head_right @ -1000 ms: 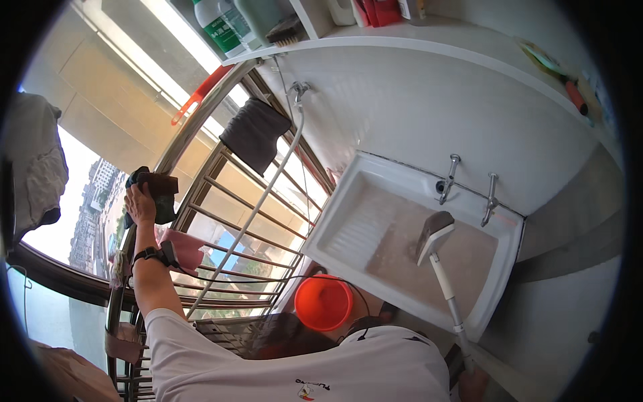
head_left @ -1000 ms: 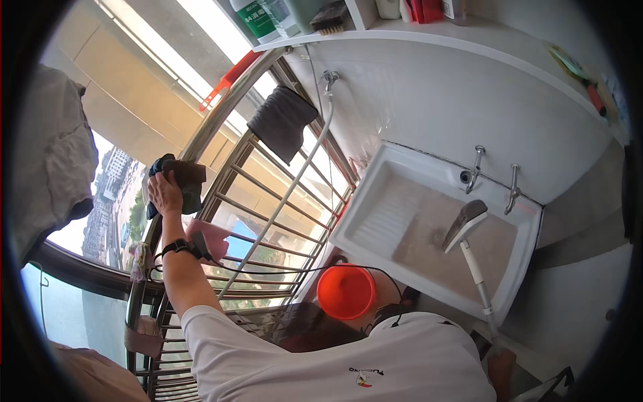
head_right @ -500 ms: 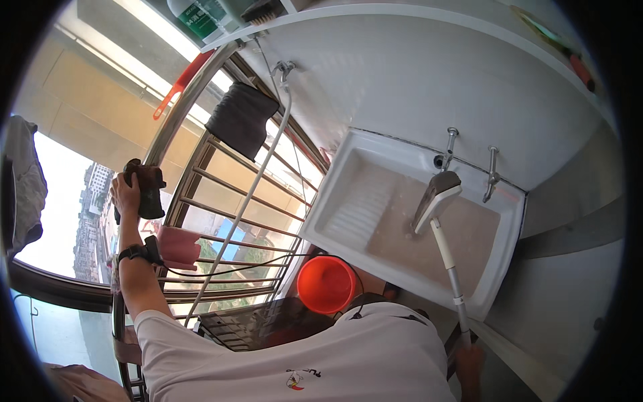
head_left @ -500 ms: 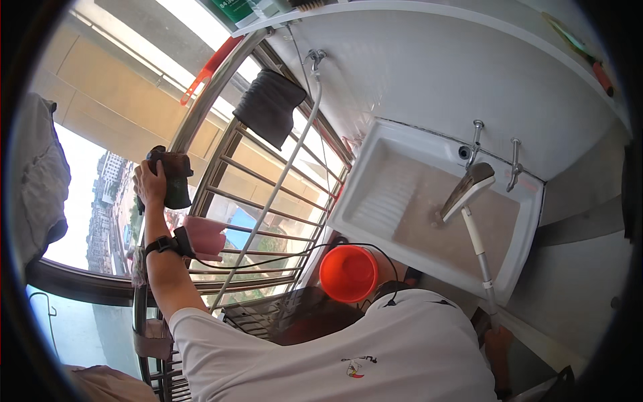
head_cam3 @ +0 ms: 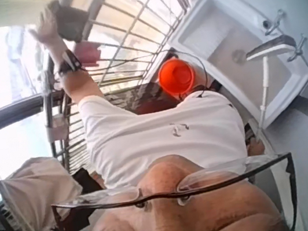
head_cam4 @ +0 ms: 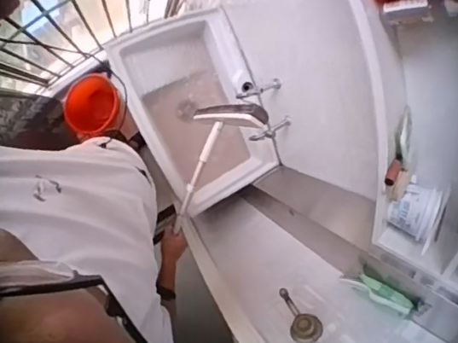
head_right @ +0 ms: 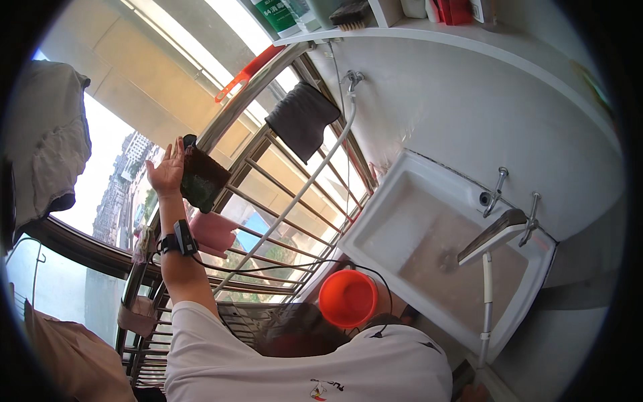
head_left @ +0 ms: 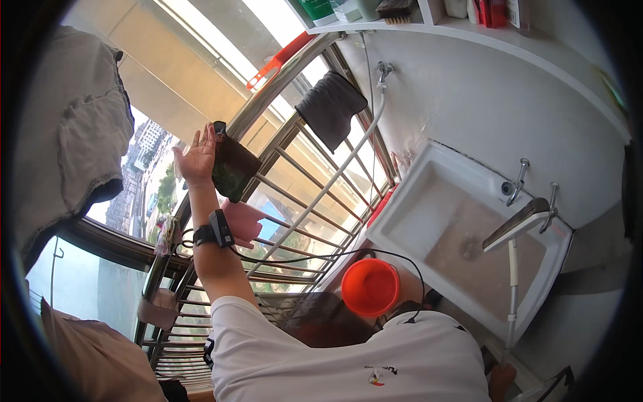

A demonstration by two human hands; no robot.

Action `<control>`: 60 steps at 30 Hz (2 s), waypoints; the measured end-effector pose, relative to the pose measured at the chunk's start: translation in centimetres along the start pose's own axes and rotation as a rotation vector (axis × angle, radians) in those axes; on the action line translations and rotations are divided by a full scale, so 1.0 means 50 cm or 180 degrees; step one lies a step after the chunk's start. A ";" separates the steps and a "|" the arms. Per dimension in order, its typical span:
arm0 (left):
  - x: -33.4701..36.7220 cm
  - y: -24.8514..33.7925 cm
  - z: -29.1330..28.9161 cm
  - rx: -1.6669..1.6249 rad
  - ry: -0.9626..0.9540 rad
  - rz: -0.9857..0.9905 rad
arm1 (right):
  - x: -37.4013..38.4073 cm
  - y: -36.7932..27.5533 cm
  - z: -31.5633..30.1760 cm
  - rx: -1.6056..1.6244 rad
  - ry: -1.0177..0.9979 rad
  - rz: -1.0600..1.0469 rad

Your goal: Mopping a bedroom floor and then cleaning the mop head at a laundry sink.

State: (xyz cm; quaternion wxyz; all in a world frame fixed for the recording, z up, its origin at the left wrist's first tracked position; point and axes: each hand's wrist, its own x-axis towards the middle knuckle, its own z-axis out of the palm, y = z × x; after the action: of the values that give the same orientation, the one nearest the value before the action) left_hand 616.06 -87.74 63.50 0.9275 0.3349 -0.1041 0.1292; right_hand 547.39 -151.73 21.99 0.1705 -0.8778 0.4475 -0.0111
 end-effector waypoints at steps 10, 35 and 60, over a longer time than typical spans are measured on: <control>0.034 -0.072 0.014 0.1143 0.0670 0.0189 | -0.039 0.052 -0.051 0.0546 -0.0116 -0.0496; -0.593 -0.572 0.296 0.3082 -0.3235 -0.2699 | 0.023 -0.187 -0.318 0.0832 -0.0603 -0.0073; -1.234 -0.809 0.429 0.0466 -0.1789 -0.5061 | -0.412 0.264 -0.702 -0.1524 0.1448 0.0452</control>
State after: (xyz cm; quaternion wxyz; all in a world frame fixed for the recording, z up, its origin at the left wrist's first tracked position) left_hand 567.98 -142.17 38.37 0.6580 0.3874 -0.0556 -0.6433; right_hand 518.68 -152.77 53.72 -0.1444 -0.8346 0.5239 -0.0895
